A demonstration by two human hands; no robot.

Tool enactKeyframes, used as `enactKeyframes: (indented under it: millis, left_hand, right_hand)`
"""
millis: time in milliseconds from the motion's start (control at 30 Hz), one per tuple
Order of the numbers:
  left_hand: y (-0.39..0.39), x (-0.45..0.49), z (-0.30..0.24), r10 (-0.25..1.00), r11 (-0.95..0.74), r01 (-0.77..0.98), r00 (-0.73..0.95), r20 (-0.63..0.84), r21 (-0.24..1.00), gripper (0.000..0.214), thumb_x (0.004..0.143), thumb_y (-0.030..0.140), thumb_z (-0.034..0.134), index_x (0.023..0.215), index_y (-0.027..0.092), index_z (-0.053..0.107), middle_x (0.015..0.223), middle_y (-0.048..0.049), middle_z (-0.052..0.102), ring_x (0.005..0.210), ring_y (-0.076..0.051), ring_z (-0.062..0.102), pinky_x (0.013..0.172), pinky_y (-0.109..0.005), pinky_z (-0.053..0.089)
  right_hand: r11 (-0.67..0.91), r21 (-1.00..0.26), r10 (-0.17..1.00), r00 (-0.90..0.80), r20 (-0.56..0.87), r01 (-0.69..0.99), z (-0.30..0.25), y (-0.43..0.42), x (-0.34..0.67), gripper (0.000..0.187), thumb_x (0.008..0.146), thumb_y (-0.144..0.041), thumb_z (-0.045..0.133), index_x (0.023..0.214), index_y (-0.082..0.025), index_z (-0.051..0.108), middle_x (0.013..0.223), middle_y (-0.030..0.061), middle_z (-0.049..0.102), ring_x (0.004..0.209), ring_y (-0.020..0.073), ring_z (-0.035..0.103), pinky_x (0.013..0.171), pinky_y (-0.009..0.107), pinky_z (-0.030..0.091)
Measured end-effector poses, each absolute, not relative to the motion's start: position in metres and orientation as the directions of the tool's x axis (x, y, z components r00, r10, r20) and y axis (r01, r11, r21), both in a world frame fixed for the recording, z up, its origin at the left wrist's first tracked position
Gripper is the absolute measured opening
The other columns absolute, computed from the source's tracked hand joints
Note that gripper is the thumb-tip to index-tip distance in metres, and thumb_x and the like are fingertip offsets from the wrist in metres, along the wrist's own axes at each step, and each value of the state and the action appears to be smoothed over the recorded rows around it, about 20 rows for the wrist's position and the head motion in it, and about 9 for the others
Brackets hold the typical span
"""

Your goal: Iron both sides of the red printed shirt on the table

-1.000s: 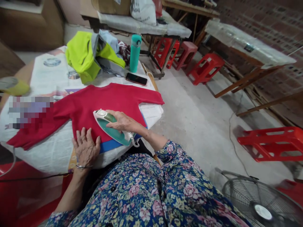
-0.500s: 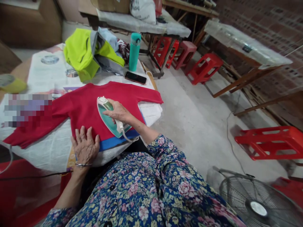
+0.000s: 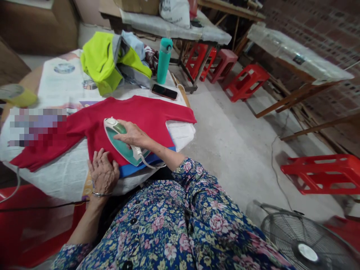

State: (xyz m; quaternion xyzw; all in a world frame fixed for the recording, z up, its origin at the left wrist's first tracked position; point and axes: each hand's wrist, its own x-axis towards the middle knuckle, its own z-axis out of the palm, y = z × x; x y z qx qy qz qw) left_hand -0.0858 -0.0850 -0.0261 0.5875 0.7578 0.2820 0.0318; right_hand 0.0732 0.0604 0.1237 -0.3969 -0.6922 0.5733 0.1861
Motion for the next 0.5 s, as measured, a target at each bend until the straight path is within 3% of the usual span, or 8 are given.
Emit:
enactKeyframes:
  millis: [133,333,500]
  left_hand:
    - [-0.085,-0.087,-0.027,0.907,0.147,0.856,-0.316,0.278,0.496,0.057,0.098,0.027,0.056,0.152,0.012,0.063,0.170,-0.0292,0.061,0.170,-0.043,0.046,0.145,-0.076,0.019]
    - [-0.081,-0.089,-0.023,0.891,0.180,0.799,-0.379,0.249,0.573,0.051,0.103,0.031,0.049,0.150,0.013,0.063,0.165,-0.0281,0.064,0.167,-0.042,0.050,0.144,-0.073,0.023]
    - [-0.071,-0.094,-0.013,0.821,0.249,0.645,-0.536,0.196,0.723,0.037,0.110,0.042,0.045,0.132,0.022,0.066,0.143,-0.0210,0.075,0.153,-0.040,0.062,0.136,-0.068,0.040]
  right_hand:
    - [0.001,-0.922,0.851,-0.485,-0.202,0.386,0.125,0.061,0.066,0.046,0.107,-0.027,0.074,0.150,-0.022,0.060,0.077,-0.0072,0.058,0.055,0.0114,0.062,0.054,0.019,0.053]
    - [-0.056,-0.936,0.814,-0.528,-0.244,0.346,0.123,0.056,0.050,0.058,0.105,-0.038,0.081,0.155,-0.024,0.054,0.082,-0.0043,0.063,0.061,0.0144,0.066,0.057,0.022,0.056]
    - [-0.099,-0.962,0.793,-0.563,-0.231,0.255,0.120,0.037,0.026,0.054,0.107,-0.044,0.082,0.147,-0.023,0.054,0.077,-0.0076,0.060,0.059,0.0128,0.061,0.054,0.020,0.052]
